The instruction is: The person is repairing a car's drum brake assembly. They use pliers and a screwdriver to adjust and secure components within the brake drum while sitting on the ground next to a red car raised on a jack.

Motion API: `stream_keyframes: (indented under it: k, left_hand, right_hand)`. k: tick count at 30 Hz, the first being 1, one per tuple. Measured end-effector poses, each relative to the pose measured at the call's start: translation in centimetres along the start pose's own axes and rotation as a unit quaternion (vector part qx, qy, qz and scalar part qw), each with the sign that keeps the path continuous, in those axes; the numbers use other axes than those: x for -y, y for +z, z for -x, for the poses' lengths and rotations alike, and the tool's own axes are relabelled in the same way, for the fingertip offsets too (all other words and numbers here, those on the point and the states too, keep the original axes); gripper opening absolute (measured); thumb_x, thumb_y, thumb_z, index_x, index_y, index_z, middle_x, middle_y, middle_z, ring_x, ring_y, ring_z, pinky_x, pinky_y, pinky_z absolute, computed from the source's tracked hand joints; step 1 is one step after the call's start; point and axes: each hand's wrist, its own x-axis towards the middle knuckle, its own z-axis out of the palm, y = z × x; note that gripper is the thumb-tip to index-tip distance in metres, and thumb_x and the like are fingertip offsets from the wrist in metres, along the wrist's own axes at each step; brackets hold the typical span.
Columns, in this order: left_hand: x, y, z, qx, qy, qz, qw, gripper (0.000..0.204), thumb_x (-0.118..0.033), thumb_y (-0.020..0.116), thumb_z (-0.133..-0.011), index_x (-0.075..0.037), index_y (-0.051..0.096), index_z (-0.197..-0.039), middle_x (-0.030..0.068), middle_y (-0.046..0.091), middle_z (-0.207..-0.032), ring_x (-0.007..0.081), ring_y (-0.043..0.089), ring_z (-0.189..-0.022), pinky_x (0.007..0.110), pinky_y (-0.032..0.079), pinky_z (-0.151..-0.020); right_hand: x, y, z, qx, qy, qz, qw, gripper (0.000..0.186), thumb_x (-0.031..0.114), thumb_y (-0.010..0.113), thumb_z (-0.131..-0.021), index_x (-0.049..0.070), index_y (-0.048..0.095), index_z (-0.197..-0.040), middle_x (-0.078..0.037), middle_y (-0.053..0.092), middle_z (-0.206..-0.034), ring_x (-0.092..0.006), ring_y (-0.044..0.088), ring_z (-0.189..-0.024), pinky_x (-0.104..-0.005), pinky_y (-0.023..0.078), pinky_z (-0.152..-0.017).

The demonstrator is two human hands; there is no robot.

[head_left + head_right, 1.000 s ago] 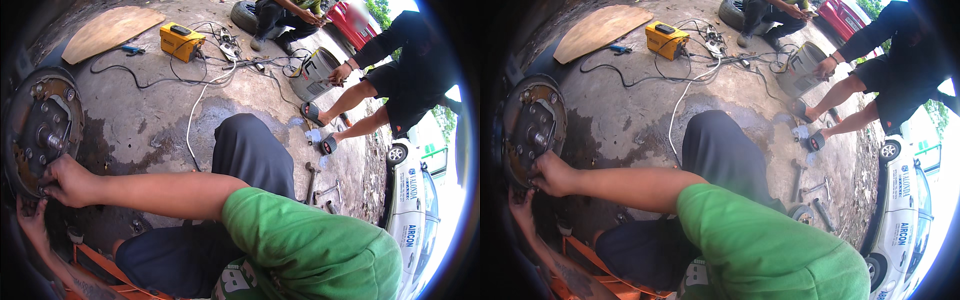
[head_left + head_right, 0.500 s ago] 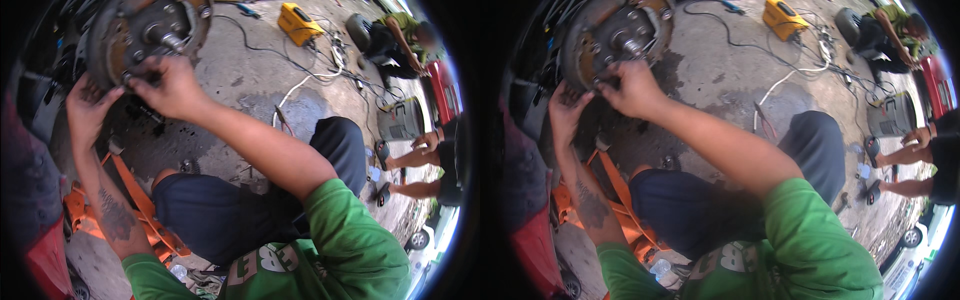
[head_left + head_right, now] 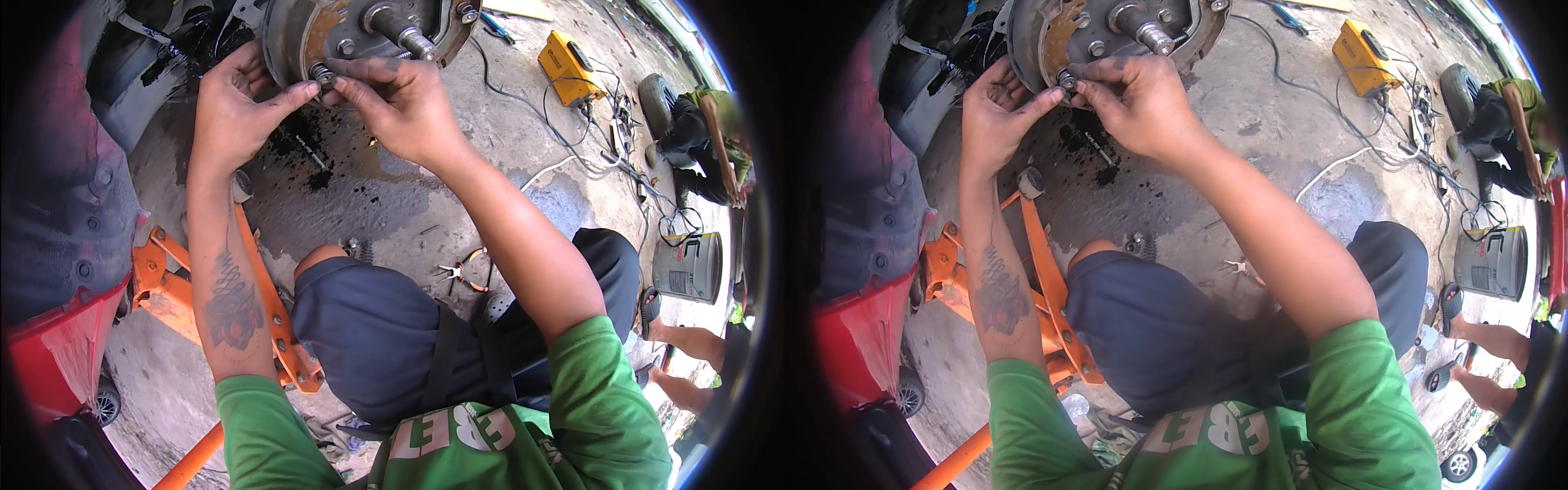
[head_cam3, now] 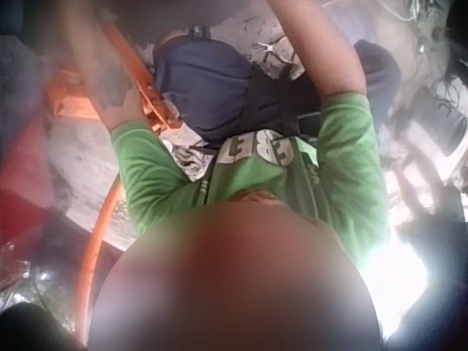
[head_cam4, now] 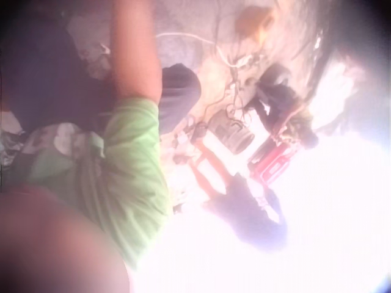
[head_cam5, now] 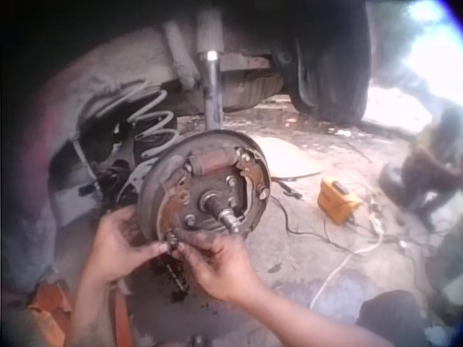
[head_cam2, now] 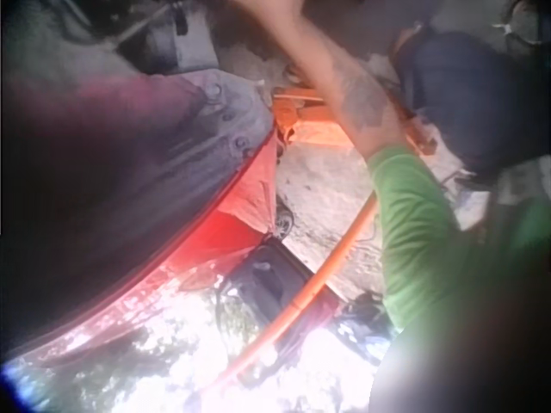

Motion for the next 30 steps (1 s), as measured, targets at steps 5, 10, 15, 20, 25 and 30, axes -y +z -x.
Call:
stream_keyframes:
  k: [5, 10, 15, 20, 25, 30]
  left_hand:
    - [-0.16, -0.21, -0.11, 0.005, -0.012, -0.004, 1.000, 0.051, 0.003, 0.084, -0.081, 0.008, 0.061, -0.126, 0.0138, 0.071, -0.118, 0.0182, 0.067, -0.111, 0.033, 0.055, -0.100]
    - [-0.30, -0.22, -0.09, 0.003, -0.018, -0.006, 1.000, 0.051, 0.003, 0.084, -0.081, 0.008, 0.062, -0.126, 0.0140, 0.071, -0.119, 0.0177, 0.068, -0.111, 0.033, 0.055, -0.100]
    - [0.08, 0.33, 0.05, -0.013, -0.001, -0.001, 1.000, 0.048, 0.003, 0.084, -0.081, 0.008, 0.062, -0.124, 0.0142, 0.071, -0.118, 0.0177, 0.068, -0.111, 0.033, 0.056, -0.099]
    - [0.07, 0.54, 0.15, -0.018, 0.019, -0.016, 1.000, 0.049, 0.001, 0.085, -0.081, 0.008, 0.062, -0.124, 0.0147, 0.071, -0.118, 0.0179, 0.068, -0.110, 0.032, 0.056, -0.099]
    - [-0.16, 0.66, 0.12, -0.028, 0.022, -0.027, 0.999, 0.048, 0.000, 0.085, -0.080, 0.008, 0.062, -0.122, 0.0148, 0.071, -0.117, 0.0180, 0.069, -0.109, 0.032, 0.056, -0.098]
    - [-0.01, 0.69, 0.09, -0.036, 0.016, -0.040, 0.998, 0.045, 0.000, 0.085, -0.081, 0.008, 0.064, -0.119, 0.0142, 0.073, -0.113, 0.0174, 0.070, -0.105, 0.032, 0.057, -0.095]
  right_hand:
    - [0.14, 0.18, -0.15, -0.004, -0.001, 0.023, 1.000, 0.019, 0.007, 0.069, -0.093, -0.005, 0.075, -0.107, -0.013, 0.078, -0.085, -0.0179, 0.077, -0.082, -0.0306, 0.060, -0.075]
    - [0.42, 0.24, -0.06, -0.012, 0.018, 0.047, 0.999, 0.016, 0.009, 0.072, -0.092, -0.004, 0.075, -0.102, -0.014, 0.078, -0.085, -0.0176, 0.077, -0.080, -0.0305, 0.059, -0.074]
    - [0.20, 0.76, 0.05, -0.041, 0.032, 0.001, 0.999, 0.012, 0.005, 0.070, -0.098, -0.004, 0.073, -0.105, -0.007, 0.077, -0.089, -0.0103, 0.074, -0.086, -0.0238, 0.058, -0.074]
    - [-0.06, 0.35, 0.15, -0.017, 0.013, 0.075, 0.997, 0.010, 0.004, 0.070, -0.097, -0.004, 0.073, -0.103, -0.008, 0.077, -0.089, -0.0105, 0.074, -0.085, -0.0239, 0.059, -0.073]
    - [-0.15, 0.25, -0.08, -0.014, 0.007, 0.064, 0.998, 0.009, 0.002, 0.071, -0.096, -0.005, 0.073, -0.102, -0.009, 0.077, -0.090, -0.0112, 0.073, -0.086, -0.0249, 0.060, -0.075]
    - [-0.35, 0.76, -0.19, -0.021, 0.035, 0.014, 0.999, 0.010, 0.001, 0.071, -0.096, -0.006, 0.073, -0.102, -0.010, 0.077, -0.094, -0.0120, 0.073, -0.087, -0.0254, 0.060, -0.077]
